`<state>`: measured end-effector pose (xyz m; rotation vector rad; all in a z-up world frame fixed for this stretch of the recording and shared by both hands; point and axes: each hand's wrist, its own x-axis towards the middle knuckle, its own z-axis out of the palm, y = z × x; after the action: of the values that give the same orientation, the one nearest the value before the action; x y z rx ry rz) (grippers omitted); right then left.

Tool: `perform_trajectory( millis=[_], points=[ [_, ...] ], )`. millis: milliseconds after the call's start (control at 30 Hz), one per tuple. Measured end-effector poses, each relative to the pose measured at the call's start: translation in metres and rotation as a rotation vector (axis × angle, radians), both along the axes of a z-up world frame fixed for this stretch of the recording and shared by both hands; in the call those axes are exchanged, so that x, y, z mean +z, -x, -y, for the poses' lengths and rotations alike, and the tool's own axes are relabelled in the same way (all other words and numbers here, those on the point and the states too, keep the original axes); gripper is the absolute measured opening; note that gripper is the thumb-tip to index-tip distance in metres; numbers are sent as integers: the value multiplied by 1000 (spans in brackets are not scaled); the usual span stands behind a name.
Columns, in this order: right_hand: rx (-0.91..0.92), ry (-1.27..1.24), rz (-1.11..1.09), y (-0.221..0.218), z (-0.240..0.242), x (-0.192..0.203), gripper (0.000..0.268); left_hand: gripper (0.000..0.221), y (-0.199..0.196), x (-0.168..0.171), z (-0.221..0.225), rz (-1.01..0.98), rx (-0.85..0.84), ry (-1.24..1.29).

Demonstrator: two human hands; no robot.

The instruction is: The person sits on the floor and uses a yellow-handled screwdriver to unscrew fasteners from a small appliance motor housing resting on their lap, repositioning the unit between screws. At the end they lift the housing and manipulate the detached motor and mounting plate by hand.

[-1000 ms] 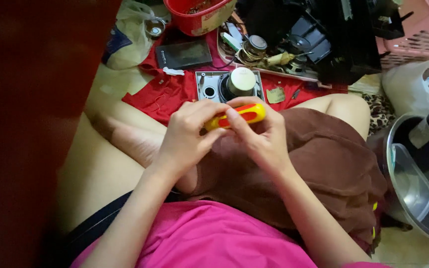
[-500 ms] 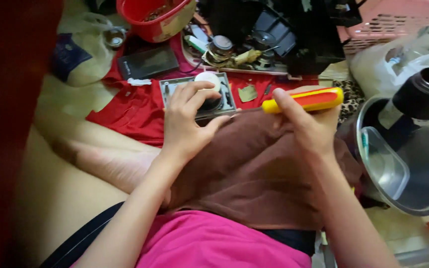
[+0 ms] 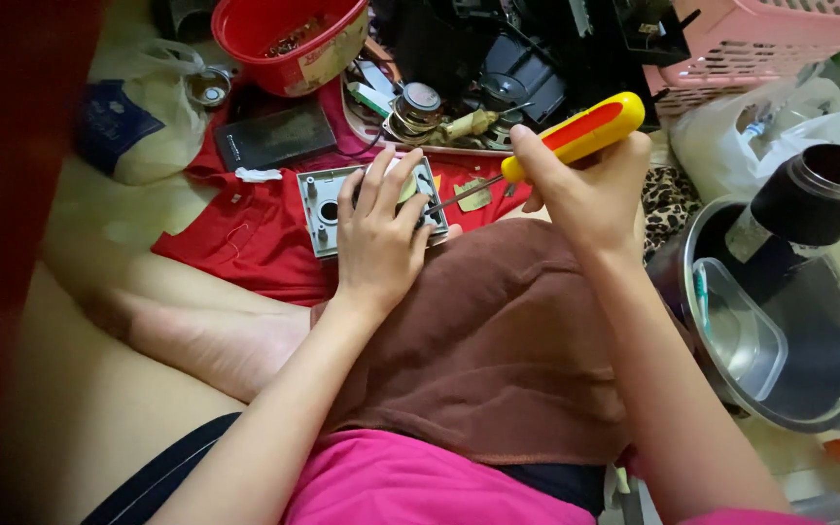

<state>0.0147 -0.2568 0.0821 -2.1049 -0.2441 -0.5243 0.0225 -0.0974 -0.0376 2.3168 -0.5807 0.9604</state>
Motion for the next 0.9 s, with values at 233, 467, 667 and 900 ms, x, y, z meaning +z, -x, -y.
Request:
perform_trajectory(
  millis=[233, 467, 667, 900],
  points=[
    [7, 41, 21, -1, 0, -3, 23, 32, 1, -1, 0, -46, 14, 19],
    [1, 43, 0, 2, -4, -1, 24, 31, -1, -4, 1, -57, 14, 22],
    [-4, 39, -24, 3, -4, 1, 23, 29, 0, -4, 2, -54, 18, 20],
    [1, 50, -20, 2, -6, 3, 22, 26, 0, -2, 3, -44, 36, 15]
  ],
)
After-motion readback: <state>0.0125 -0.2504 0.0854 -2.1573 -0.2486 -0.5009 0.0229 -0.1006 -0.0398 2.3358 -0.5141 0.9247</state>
